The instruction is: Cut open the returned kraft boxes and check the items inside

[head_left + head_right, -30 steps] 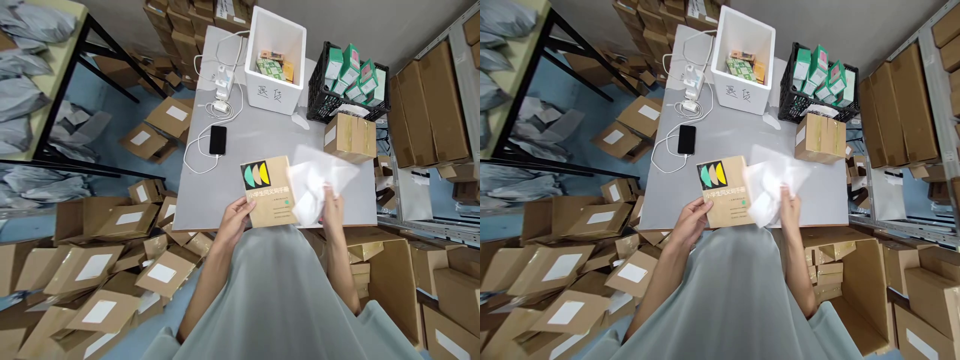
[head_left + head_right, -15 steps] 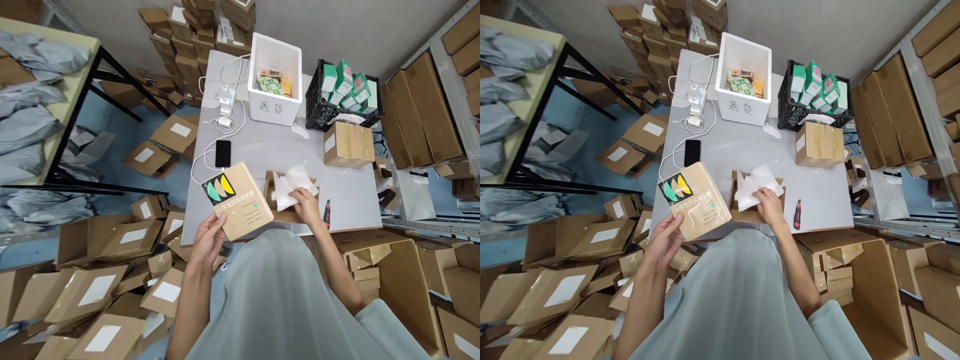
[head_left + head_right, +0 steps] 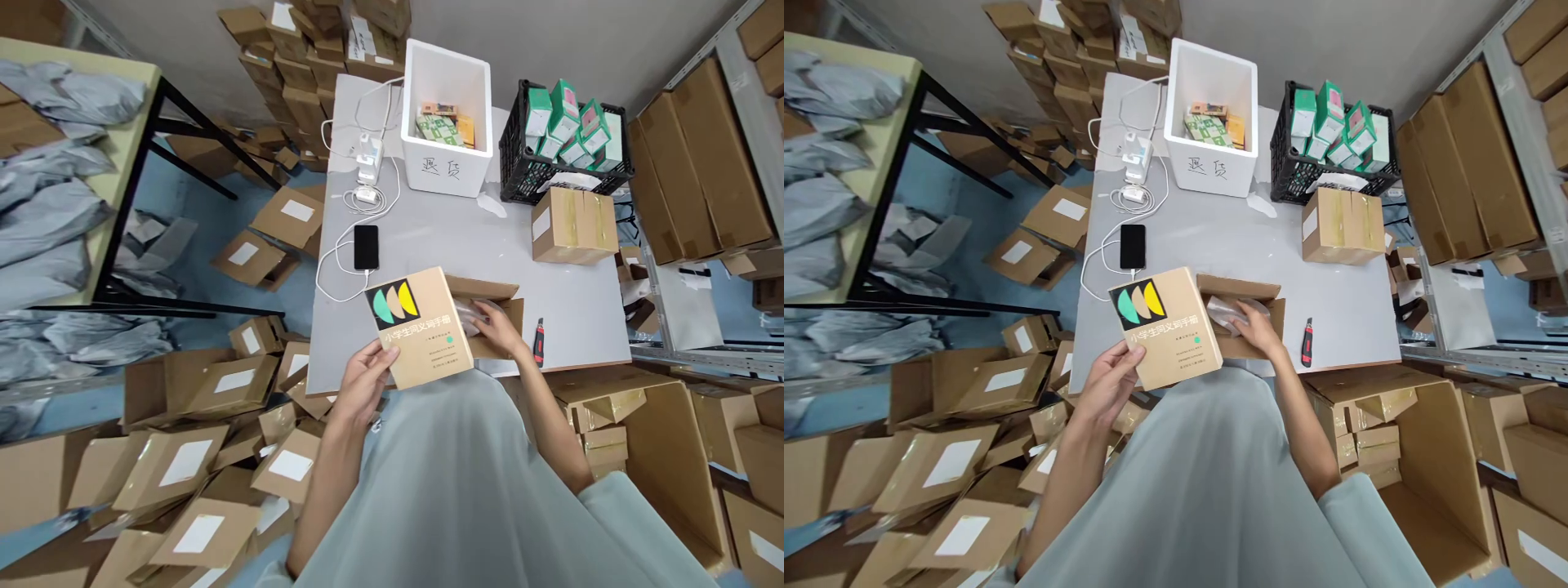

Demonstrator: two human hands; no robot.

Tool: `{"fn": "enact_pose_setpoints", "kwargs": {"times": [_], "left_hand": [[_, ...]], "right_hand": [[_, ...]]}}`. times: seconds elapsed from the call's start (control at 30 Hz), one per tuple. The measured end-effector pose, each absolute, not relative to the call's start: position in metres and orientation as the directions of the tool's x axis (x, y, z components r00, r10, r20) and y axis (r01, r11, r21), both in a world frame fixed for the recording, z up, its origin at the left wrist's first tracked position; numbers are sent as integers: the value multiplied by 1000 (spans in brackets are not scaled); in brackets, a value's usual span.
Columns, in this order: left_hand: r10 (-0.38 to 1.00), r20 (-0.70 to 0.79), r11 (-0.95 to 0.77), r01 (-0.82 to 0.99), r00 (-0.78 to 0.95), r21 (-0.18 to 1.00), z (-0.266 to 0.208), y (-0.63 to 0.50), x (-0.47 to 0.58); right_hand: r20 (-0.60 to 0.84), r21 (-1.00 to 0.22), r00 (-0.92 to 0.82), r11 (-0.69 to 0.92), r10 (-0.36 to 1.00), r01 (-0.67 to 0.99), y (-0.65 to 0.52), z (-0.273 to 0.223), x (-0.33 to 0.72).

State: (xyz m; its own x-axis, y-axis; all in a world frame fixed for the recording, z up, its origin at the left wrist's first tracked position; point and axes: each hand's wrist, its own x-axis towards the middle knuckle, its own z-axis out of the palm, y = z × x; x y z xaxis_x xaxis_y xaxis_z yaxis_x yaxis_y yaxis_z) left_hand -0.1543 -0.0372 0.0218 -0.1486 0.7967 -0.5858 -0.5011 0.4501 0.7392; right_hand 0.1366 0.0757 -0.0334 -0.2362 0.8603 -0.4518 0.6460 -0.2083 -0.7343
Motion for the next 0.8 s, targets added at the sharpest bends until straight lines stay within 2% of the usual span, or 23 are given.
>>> {"fn": "enact_pose_setpoints", "kwargs": {"times": [0.07, 0.13, 0.2, 0.4, 0.67, 0.73, 0.8], "left_hand": [[802, -585, 466, -489, -118, 737, 20, -30, -142], [810, -581, 489, -461, -75, 741, 19, -22, -128], [819, -574, 511, -422, -26, 749, 19, -15, -112], [838, -544, 530, -323, 53, 785, 22, 2, -69], [838, -534, 546, -178, 114, 819, 23, 11, -41], [852, -514, 524, -120, 101, 843, 21, 14, -35], [880, -475, 475, -56, 14, 878, 17, 17, -32]], "right_hand": [[-391, -876, -178, -307, 903, 371, 56, -12, 149], [-405, -912, -173, -384, 898, 146, 37, 10, 158], [-412, -910, -173, -413, 894, 35, 21, 27, 164], [-400, -916, 6, -399, 917, -27, 10, 35, 177], [-419, -905, -54, -421, 906, -51, 18, 25, 221], [-423, -905, -5, -423, 906, -53, 22, 21, 236], [-415, -910, 77, -413, 907, -46, 27, 17, 257]]}}
